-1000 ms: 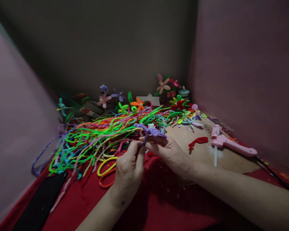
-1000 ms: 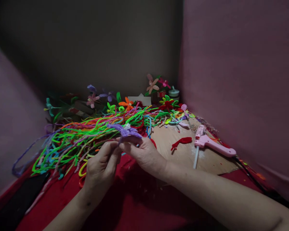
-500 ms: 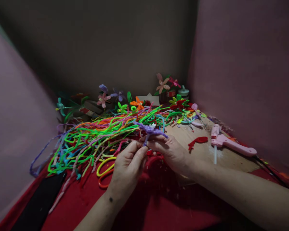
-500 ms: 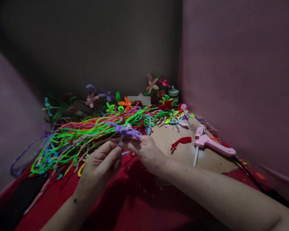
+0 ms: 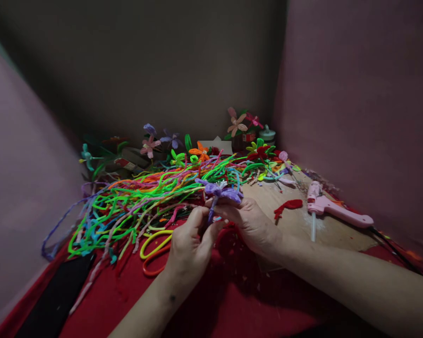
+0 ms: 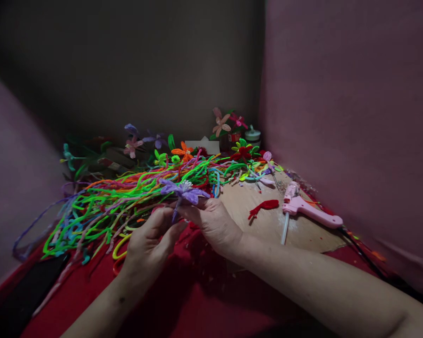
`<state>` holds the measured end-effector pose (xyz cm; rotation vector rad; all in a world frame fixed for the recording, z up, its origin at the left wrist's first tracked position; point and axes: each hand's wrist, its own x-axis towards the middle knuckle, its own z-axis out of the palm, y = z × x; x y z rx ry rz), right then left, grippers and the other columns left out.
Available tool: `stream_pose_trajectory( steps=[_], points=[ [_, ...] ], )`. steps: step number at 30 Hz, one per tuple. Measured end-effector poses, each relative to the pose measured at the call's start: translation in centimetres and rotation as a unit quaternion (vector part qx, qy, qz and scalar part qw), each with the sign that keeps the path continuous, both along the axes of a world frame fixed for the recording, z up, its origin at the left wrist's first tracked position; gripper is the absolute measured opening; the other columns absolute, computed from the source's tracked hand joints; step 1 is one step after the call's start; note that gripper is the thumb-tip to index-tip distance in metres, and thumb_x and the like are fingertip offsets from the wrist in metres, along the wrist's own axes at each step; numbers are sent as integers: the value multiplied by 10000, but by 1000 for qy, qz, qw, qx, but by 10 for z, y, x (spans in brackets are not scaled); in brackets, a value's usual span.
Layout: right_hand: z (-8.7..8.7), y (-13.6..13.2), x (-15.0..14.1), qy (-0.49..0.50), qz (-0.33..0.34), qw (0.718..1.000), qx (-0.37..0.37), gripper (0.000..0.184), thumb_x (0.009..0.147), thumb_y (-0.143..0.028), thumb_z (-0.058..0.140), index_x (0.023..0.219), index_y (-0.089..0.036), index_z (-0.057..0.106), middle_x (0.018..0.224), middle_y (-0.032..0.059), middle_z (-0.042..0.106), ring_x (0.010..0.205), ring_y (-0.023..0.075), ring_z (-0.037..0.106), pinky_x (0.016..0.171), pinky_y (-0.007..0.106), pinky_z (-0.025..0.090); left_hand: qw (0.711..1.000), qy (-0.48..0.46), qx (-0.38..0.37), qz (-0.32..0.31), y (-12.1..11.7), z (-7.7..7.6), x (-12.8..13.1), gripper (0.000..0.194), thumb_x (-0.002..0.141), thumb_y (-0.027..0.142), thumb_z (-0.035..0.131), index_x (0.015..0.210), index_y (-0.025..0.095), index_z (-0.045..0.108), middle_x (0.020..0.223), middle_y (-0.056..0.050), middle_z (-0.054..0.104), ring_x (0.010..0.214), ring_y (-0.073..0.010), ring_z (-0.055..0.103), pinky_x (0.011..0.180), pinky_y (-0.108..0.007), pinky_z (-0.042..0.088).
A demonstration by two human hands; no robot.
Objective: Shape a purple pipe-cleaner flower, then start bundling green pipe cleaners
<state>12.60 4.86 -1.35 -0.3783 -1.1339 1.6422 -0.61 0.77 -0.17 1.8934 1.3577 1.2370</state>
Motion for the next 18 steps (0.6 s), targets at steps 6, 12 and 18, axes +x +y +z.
stream_pose_trajectory(
  steps=[6,12,18],
  points=[
    [8,-2,1,-51,-1,999,-5,212,736,-331,700,921,-230,720,838,-11,672,798,134,576,838,304,421,998,44,31,35,2,-5,-5,127,890,250,447,849,187,549,600,60,437,478,-58,374,499,-191,328],
    [16,-3,3,-62,11,997,52,223,745,-348,688,947,-257,708,910,-10,676,868,147,595,888,320,421,991,-114,-73,11,-2,9,0,144,867,310,502,833,181,555,556,68,419,446,-53,339,424,-176,292],
    [5,3,4,-78,3,997,24,211,789,-343,640,962,-239,703,822,-7,660,778,127,568,792,290,435,949,-246,-194,-23,-2,17,4,135,827,296,569,864,167,572,466,80,416,376,-30,307,359,-135,224]
  ],
)
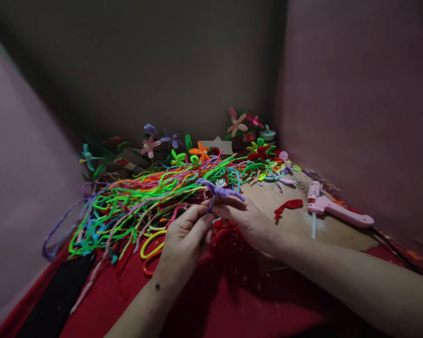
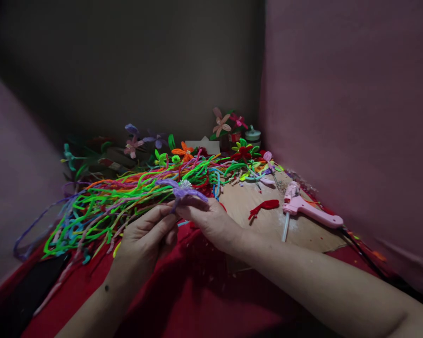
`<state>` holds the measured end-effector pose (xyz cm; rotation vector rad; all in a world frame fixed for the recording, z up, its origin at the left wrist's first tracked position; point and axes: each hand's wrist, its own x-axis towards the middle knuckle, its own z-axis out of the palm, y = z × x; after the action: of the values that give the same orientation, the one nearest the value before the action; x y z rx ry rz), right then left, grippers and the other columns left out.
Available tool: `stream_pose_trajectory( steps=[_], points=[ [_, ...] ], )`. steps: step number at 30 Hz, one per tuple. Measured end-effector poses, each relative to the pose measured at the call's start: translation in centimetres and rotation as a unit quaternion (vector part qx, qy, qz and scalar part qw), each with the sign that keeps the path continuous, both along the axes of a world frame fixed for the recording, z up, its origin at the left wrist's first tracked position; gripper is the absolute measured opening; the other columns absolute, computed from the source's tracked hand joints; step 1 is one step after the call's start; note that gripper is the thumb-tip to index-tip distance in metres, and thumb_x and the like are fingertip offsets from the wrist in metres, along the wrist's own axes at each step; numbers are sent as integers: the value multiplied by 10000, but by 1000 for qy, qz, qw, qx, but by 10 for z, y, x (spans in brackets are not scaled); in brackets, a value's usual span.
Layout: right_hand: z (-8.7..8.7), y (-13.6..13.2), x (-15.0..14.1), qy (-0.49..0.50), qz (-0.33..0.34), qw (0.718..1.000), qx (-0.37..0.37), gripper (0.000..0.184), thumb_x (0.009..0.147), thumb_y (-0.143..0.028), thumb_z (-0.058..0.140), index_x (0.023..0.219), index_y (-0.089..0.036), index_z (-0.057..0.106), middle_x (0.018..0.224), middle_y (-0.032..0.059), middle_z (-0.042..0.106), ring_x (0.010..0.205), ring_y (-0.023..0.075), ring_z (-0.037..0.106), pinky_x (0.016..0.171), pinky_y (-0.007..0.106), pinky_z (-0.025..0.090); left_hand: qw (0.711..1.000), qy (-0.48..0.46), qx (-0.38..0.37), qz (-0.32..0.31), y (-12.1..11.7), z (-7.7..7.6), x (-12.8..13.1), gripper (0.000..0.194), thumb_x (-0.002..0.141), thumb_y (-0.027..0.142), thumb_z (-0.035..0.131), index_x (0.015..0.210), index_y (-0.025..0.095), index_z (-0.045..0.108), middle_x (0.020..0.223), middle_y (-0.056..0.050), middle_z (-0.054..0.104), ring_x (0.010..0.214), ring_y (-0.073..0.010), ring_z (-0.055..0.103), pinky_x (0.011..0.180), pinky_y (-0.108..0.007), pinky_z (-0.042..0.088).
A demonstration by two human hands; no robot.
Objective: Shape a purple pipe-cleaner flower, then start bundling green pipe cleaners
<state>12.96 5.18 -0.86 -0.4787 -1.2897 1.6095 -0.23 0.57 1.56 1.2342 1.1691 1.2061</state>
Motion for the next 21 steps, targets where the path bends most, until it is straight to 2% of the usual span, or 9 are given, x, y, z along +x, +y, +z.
stream_pose_trajectory(
  steps=[4,7,9,12,15,18,21],
  points=[
    [-6,3,0,-4,26,999,-36,244,783,-364,642,968,-219,705,776,-3,644,657,101,520,702,271,423,990,-108,-58,-64,2,-1,-4,117,826,286,575,826,169,574,439,84,426,304,-13,265,318,-123,246],
    [-7,4,0,11,44,998,-51,237,759,-347,670,939,-201,718,769,14,653,688,114,537,688,262,416,968,-192,-89,-136,5,-5,-8,153,833,289,559,737,171,550,428,88,414,268,-7,190,277,-138,273],
    [-6,3,-1,18,41,997,-58,246,753,-328,677,959,-197,715,764,21,655,716,126,554,671,254,416,956,-219,-98,-167,7,-8,-10,150,839,295,549,748,177,556,420,91,403,263,-9,169,263,-137,269],
    [-4,1,-1,29,32,997,-60,262,755,-328,675,970,-183,712,768,26,656,703,121,558,662,249,420,958,-209,-92,-171,8,-9,-9,168,855,324,523,777,181,564,422,92,396,265,-12,168,272,-142,271],
    [-1,-2,-2,55,32,997,-54,252,743,-359,681,924,-188,722,785,22,667,717,134,584,725,285,442,981,-126,-61,-132,6,-7,-6,181,855,351,524,796,182,553,452,85,408,296,-24,239,316,-147,271],
    [1,-5,-3,60,13,997,-39,224,755,-349,674,925,-212,723,797,9,676,759,146,600,772,299,443,998,41,43,-37,3,-10,-2,154,827,331,571,785,183,559,552,52,484,416,-54,399,405,-160,328],
    [1,-7,-3,50,-14,998,-30,192,768,-330,665,918,-228,728,837,5,683,807,143,599,800,291,435,960,202,182,68,1,-16,-1,75,790,249,604,844,199,600,725,1,605,607,-109,548,588,-203,428]
  ],
)
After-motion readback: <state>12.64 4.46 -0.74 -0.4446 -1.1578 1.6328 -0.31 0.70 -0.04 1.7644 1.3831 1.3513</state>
